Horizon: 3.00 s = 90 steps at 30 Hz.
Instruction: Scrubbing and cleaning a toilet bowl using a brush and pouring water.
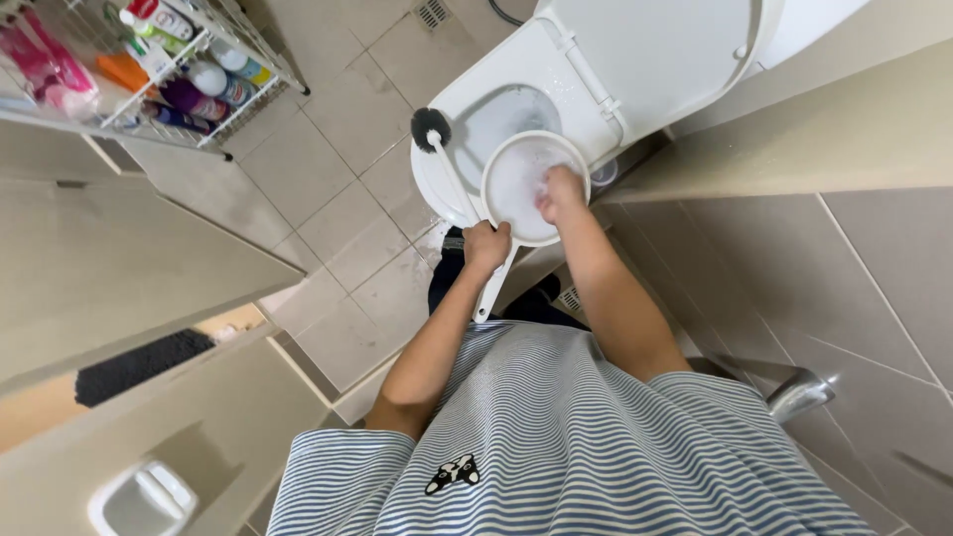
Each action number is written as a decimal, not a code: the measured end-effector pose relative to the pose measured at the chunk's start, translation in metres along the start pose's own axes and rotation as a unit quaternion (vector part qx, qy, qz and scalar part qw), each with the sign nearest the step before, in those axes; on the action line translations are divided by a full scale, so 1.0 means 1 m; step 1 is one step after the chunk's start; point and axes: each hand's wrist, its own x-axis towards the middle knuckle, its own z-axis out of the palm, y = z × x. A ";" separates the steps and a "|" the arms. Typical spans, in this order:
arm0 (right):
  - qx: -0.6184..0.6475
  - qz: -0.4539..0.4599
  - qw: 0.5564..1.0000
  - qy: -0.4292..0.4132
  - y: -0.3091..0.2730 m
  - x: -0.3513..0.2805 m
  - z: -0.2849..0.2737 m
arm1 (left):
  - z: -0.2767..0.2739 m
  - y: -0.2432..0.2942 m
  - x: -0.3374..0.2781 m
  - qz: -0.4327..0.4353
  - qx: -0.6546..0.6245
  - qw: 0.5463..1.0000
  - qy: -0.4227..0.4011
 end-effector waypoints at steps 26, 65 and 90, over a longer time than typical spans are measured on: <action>-0.199 -0.055 0.957 -0.205 0.089 -0.091 0.081 | -0.083 -0.148 -0.047 -0.103 -0.143 0.979 0.105; -0.033 0.085 0.995 -0.028 0.140 -0.022 0.070 | -0.062 -0.120 -0.041 -0.057 -0.094 0.993 0.034; 0.177 0.103 0.978 0.027 0.092 0.040 -0.034 | -0.002 -0.025 -0.032 -0.029 -0.077 0.997 0.009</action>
